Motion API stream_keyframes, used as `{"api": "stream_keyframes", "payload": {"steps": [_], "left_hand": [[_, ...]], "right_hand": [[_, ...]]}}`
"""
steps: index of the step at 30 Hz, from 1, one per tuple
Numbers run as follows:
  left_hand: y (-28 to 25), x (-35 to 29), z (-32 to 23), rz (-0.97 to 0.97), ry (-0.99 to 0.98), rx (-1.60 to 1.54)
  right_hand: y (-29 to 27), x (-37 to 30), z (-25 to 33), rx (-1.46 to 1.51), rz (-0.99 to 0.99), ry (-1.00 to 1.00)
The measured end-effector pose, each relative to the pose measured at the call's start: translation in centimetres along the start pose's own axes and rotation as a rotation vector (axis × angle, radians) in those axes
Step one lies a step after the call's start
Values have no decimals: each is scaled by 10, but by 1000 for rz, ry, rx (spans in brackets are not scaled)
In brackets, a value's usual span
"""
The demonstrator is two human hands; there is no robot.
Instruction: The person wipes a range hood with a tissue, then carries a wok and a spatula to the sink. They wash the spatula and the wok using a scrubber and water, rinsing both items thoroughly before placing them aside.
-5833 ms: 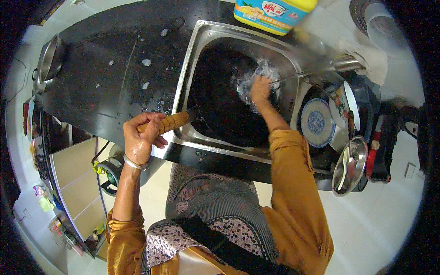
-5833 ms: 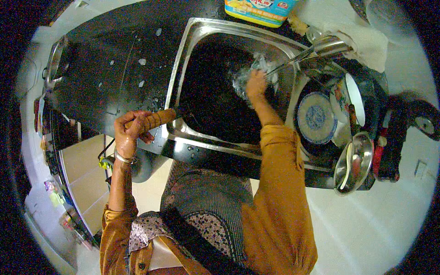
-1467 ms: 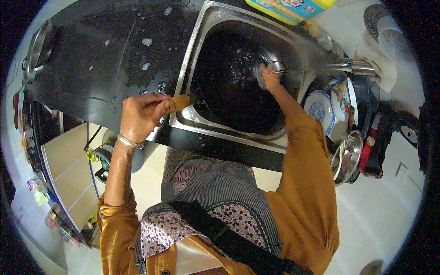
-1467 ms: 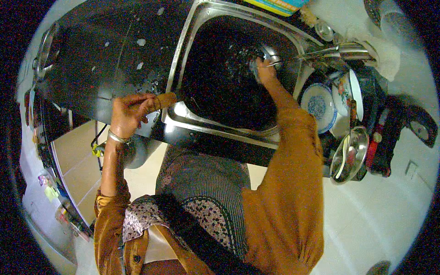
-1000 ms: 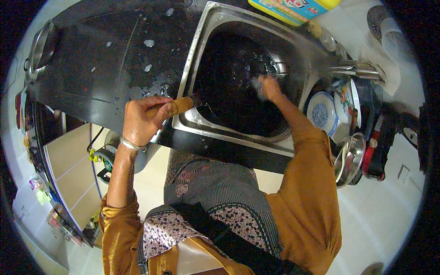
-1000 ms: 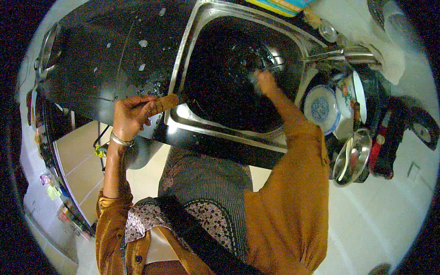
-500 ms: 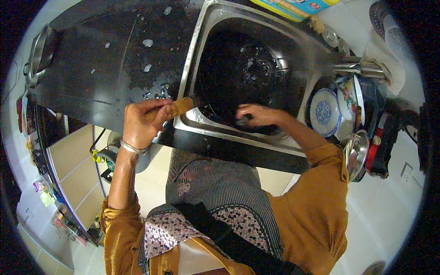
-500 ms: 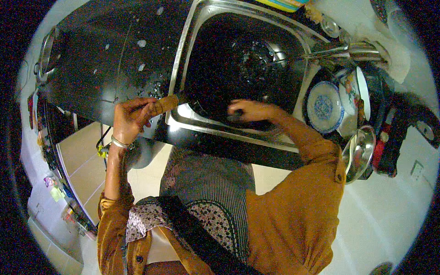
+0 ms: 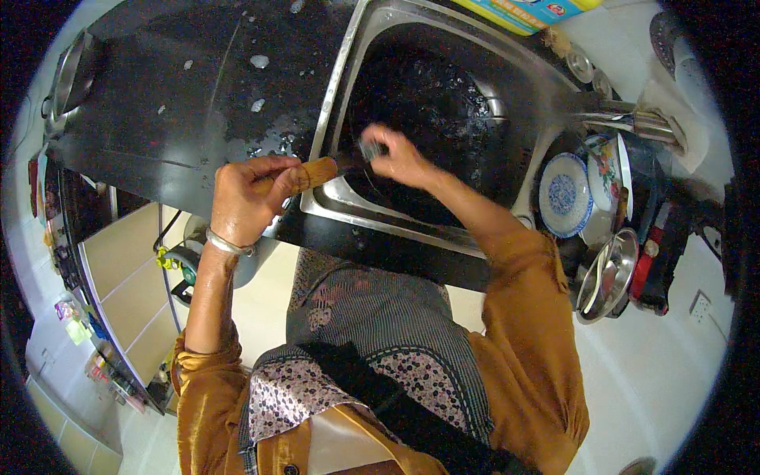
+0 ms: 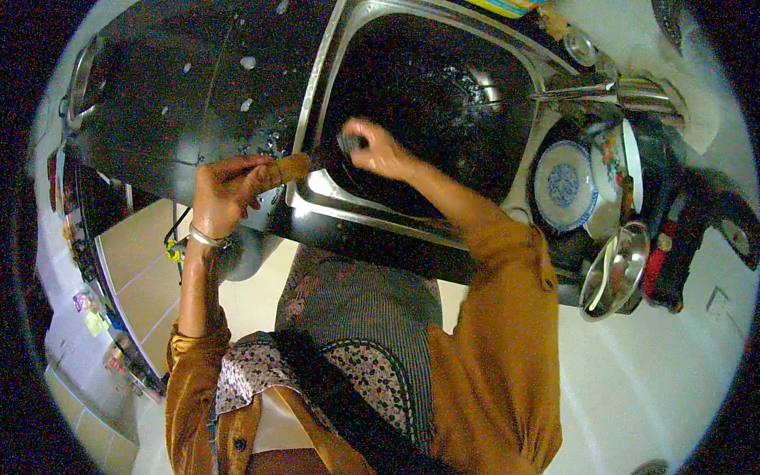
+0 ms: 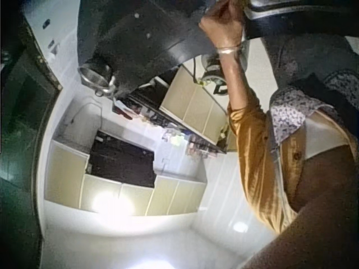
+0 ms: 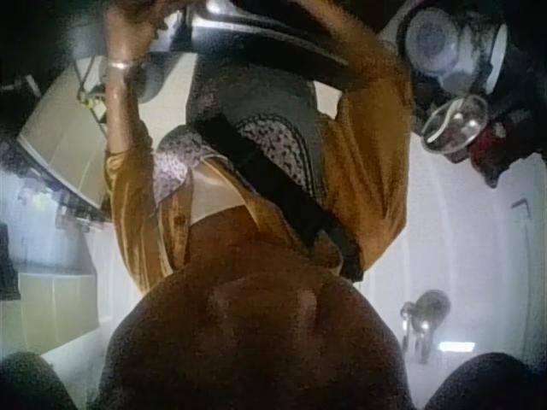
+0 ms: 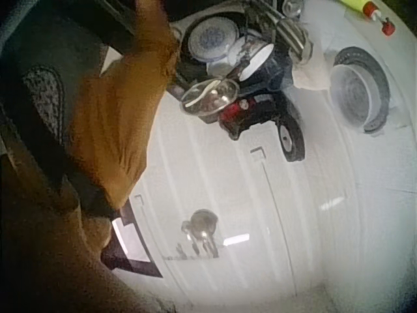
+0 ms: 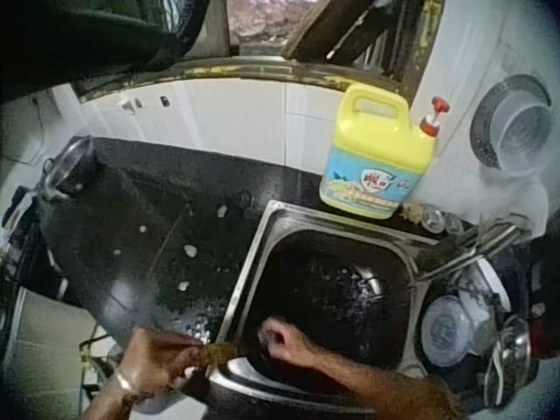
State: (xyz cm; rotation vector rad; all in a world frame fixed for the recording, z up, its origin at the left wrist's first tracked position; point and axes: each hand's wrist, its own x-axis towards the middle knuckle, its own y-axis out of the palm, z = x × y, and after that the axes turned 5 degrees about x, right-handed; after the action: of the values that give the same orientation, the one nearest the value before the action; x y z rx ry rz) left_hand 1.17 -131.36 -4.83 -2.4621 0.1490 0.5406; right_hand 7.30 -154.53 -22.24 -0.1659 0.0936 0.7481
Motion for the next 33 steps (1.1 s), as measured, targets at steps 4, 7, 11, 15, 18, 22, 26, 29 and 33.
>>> {"api": "stream_keyframes", "payload": {"steps": [4,7,11,15,18,22,26,29,33], "left_hand": [[1,1,3,1,18,-17],[1,0,0,-4,7,-21],[0,2,3,-8,16,-25],[1,0,3,-13,-2,-48],[-1,-1,3,-16,4,-39],[0,-1,1,-30,27,-36],[1,2,-1,-11,7,3],[1,3,-3,-14,-24,5],[0,2,-7,-42,-22,8]], "right_hand": [[-55,-114,-50,-180,482,109],[-119,-123,-39,-992,609,396],[-72,-100,-68,-598,343,157],[-33,-69,-21,-108,338,154],[-94,-86,-91,-1012,195,371],[-132,-25,-127,-1382,-538,154],[-79,59,-108,-661,-941,-65],[-19,71,-55,12,-625,-160],[-4,-42,-34,-139,145,-131]]}}
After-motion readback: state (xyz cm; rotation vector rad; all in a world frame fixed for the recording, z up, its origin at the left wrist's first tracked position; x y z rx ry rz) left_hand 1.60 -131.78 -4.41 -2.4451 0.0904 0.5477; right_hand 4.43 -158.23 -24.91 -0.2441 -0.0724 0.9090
